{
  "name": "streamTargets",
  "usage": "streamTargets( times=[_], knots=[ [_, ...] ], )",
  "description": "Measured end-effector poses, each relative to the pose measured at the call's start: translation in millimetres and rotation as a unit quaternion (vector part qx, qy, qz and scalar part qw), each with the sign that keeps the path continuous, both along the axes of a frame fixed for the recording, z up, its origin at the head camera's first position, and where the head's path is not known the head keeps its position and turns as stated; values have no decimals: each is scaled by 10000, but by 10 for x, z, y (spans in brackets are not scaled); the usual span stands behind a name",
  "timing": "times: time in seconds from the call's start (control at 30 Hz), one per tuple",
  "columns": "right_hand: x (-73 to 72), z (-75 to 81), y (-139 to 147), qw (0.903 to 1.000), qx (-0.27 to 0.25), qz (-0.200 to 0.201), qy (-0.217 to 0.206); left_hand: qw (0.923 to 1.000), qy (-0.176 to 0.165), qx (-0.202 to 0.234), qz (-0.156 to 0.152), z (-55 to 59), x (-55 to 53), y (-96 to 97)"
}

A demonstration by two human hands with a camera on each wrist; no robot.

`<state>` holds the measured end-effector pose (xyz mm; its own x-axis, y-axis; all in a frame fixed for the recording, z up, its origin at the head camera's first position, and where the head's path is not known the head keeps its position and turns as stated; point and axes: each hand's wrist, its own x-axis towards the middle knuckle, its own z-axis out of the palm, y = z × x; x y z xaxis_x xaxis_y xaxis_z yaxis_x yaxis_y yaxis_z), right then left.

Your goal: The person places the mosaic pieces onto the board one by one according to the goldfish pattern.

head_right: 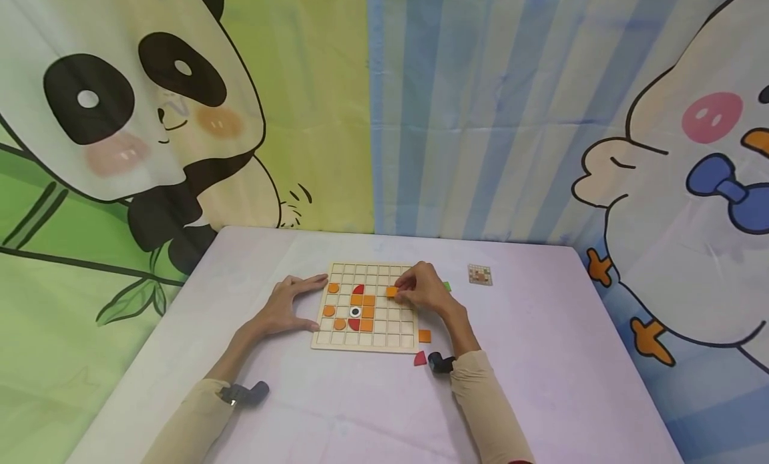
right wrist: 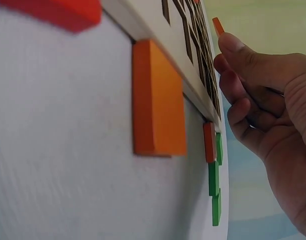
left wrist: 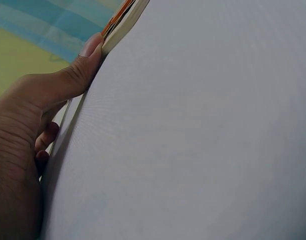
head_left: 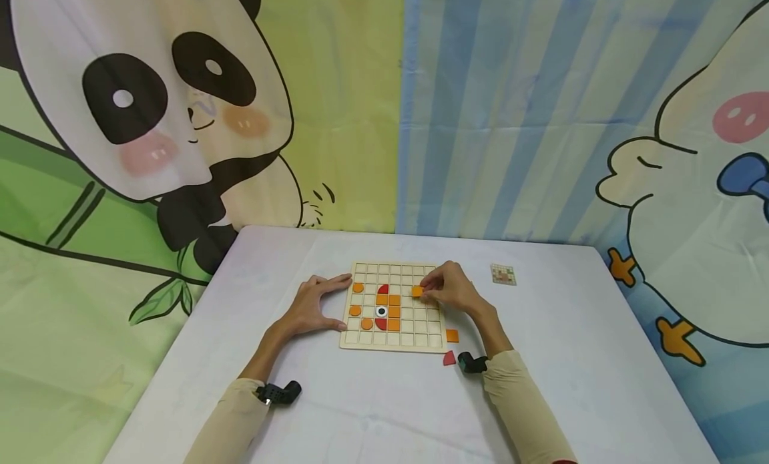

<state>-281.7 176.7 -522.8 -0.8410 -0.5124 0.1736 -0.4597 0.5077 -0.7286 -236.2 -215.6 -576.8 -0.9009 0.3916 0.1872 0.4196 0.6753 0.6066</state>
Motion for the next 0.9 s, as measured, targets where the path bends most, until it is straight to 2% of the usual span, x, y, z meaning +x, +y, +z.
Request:
streamTargets(
  times=[0.53, 0.9],
  knots=[
    [1, -20, -185, 9996, 266, -125, -38, 10000, -38, -50, 46, -11, -12, -4],
    [-21, 23, -298, 9995, 216, -106, 182, 10000, 2, -56, 31, -21, -20, -10]
  ],
)
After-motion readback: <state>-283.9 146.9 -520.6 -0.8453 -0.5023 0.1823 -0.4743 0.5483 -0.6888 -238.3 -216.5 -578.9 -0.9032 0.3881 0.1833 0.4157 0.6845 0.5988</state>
